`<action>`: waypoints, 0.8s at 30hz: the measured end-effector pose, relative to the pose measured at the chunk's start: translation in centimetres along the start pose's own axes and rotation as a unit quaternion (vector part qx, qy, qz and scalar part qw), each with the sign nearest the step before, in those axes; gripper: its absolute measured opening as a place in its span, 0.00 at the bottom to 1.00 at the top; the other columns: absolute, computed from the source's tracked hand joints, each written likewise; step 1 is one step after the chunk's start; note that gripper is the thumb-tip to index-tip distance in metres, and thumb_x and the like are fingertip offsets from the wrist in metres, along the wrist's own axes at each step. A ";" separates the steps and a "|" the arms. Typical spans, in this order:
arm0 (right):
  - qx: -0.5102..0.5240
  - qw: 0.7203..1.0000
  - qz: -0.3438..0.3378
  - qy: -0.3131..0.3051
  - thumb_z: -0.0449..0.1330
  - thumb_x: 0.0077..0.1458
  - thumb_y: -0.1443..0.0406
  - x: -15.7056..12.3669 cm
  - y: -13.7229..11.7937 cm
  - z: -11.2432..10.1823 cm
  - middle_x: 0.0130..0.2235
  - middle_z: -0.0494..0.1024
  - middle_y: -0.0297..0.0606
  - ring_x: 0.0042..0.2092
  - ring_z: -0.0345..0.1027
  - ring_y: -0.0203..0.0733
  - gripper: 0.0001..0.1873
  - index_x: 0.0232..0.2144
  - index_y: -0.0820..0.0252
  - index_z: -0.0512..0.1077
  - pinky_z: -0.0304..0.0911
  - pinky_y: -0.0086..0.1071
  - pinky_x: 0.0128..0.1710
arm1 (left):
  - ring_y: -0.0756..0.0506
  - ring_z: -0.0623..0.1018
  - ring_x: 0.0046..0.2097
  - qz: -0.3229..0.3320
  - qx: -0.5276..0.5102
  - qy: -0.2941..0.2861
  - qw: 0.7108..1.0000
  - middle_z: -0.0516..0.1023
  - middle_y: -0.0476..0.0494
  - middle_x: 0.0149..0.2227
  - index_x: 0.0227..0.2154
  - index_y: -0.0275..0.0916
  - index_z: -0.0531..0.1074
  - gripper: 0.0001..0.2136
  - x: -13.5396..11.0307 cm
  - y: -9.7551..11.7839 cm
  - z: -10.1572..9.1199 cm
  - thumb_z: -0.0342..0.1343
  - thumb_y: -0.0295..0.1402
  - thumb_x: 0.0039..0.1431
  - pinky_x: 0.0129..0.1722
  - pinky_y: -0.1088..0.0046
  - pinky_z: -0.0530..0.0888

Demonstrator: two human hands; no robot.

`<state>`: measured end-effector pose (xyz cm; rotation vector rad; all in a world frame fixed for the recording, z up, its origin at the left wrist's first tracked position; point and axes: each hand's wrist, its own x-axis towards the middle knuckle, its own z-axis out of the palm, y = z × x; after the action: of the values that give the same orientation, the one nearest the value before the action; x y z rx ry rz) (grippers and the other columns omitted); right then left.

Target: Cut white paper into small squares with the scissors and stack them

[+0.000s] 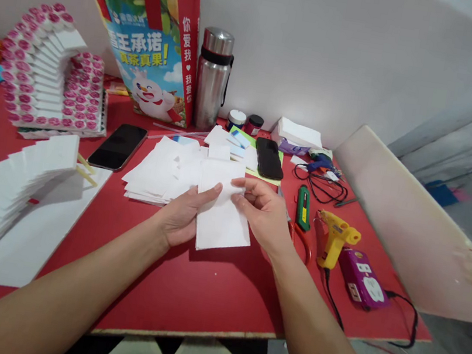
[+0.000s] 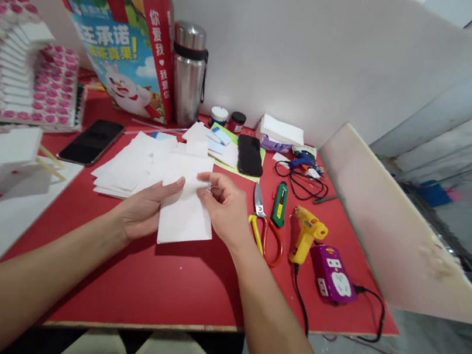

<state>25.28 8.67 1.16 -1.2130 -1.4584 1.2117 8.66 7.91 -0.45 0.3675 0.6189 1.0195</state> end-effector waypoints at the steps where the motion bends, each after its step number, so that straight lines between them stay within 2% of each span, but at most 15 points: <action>1: -0.009 1.000 -0.003 -0.001 0.65 0.54 0.62 0.0 0.1 0.0 0.26 0.68 0.29 0.27 0.62 0.35 0.14 0.44 0.55 0.76 0.61 0.31 0.27 | 0.37 0.86 0.45 0.000 0.003 0.003 1.000 0.84 0.29 0.46 0.55 0.28 0.73 0.17 0.0 0.0 0.0 0.59 0.28 0.66 0.52 0.58 0.81; 7: -0.042 0.999 -0.014 -0.009 0.64 0.56 0.62 0.0 0.6 0.1 0.24 0.64 0.28 0.26 0.59 0.34 0.13 0.44 0.55 0.76 0.58 0.30 0.26 | 0.37 0.85 0.45 -0.013 0.000 0.021 1.000 0.83 0.27 0.47 0.56 0.27 0.71 0.17 0.1 -0.3 0.0 0.57 0.29 0.68 0.53 0.57 0.80; 9: -0.052 0.998 -0.023 -0.011 0.64 0.56 0.62 0.0 0.5 0.0 0.25 0.67 0.28 0.26 0.60 0.34 0.14 0.45 0.55 0.76 0.59 0.30 0.26 | 0.37 0.85 0.47 -0.014 0.001 0.032 0.999 0.83 0.26 0.48 0.58 0.26 0.70 0.18 0.2 -0.1 0.2 0.55 0.29 0.69 0.56 0.56 0.78; 11: -0.062 0.997 -0.052 0.001 0.64 0.57 0.61 0.0 0.2 -0.3 0.30 0.72 0.31 0.27 0.63 0.33 0.16 0.48 0.54 0.77 0.62 0.30 0.27 | 0.35 0.83 0.50 -0.020 0.004 0.030 0.999 0.82 0.25 0.50 0.60 0.24 0.69 0.20 0.0 0.6 0.2 0.53 0.31 0.70 0.58 0.53 0.76; 13: -0.067 0.993 -0.092 0.040 0.64 0.58 0.59 0.1 -0.1 -0.9 0.38 0.77 0.34 0.27 0.65 0.32 0.17 0.50 0.52 0.76 0.65 0.31 0.28 | 0.33 0.81 0.55 -0.030 -0.002 0.001 1.000 0.80 0.25 0.54 0.63 0.25 0.67 0.22 -0.2 1.9 0.0 0.49 0.34 0.72 0.60 0.50 0.74; 14: -0.071 0.989 -0.108 0.069 0.63 0.59 0.59 0.2 -0.3 -1.3 0.40 0.78 0.35 0.27 0.66 0.32 0.17 0.51 0.52 0.76 0.66 0.31 0.28 | 0.32 0.79 0.57 -0.030 -0.012 -0.027 0.999 0.79 0.27 0.56 0.65 0.29 0.65 0.23 -0.3 2.7 -0.2 0.47 0.36 0.73 0.61 0.48 0.72; 15: -0.080 0.985 -0.118 0.096 0.63 0.60 0.60 0.3 -0.4 -1.8 0.40 0.79 0.35 0.27 0.66 0.32 0.16 0.50 0.52 0.77 0.67 0.32 0.29 | 0.33 0.77 0.60 -0.008 -0.028 -0.055 0.998 0.77 0.31 0.59 0.68 0.34 0.62 0.24 -0.4 3.6 -0.4 0.45 0.37 0.73 0.62 0.47 0.71; 17: -0.113 0.977 -0.132 0.126 0.61 0.59 0.64 0.6 -0.4 -2.6 0.37 0.79 0.35 0.28 0.68 0.34 0.11 0.44 0.55 0.78 0.68 0.33 0.31 | 0.38 0.75 0.62 0.052 -0.057 -0.077 0.994 0.78 0.39 0.60 0.70 0.41 0.59 0.24 -0.6 5.1 -1.0 0.42 0.36 0.75 0.63 0.53 0.71; 18: -0.131 0.974 -0.142 0.120 0.60 0.58 0.67 0.7 -0.4 -2.9 0.37 0.80 0.36 0.31 0.69 0.36 0.10 0.41 0.56 0.79 0.68 0.33 0.33 | 0.40 0.75 0.63 0.072 -0.062 -0.080 0.992 0.78 0.40 0.59 0.70 0.42 0.57 0.24 -0.6 5.7 -1.2 0.40 0.36 0.75 0.63 0.54 0.71; 20: -0.170 0.969 -0.173 0.054 0.57 0.55 0.72 0.8 -0.2 -3.3 0.41 0.80 0.38 0.38 0.73 0.39 0.13 0.38 0.57 0.79 0.68 0.34 0.37 | 0.41 0.74 0.64 0.087 -0.060 -0.071 0.992 0.78 0.41 0.59 0.71 0.43 0.56 0.24 -0.5 6.4 -1.7 0.39 0.37 0.76 0.65 0.55 0.69; 22: -0.204 0.957 -0.206 -0.026 0.55 0.52 0.76 0.8 -0.1 -3.2 0.47 0.80 0.40 0.48 0.73 0.44 0.18 0.39 0.56 0.79 0.68 0.36 0.41 | 0.40 0.72 0.65 0.091 -0.054 -0.061 0.993 0.77 0.40 0.60 0.72 0.44 0.55 0.24 -0.4 6.5 -2.0 0.39 0.37 0.76 0.66 0.52 0.66; 24: -0.236 0.947 -0.213 -0.054 0.57 0.54 0.74 0.7 0.0 -2.7 0.52 0.79 0.41 0.54 0.71 0.48 0.18 0.43 0.55 0.77 0.67 0.40 0.46 | 0.39 0.69 0.67 0.095 -0.053 -0.058 0.992 0.76 0.39 0.61 0.72 0.43 0.54 0.25 -0.3 6.3 -2.0 0.40 0.37 0.75 0.68 0.50 0.62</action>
<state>27.82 9.77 1.57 -1.0574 -2.0435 0.6590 3.02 10.75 1.59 0.3940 0.4291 1.1993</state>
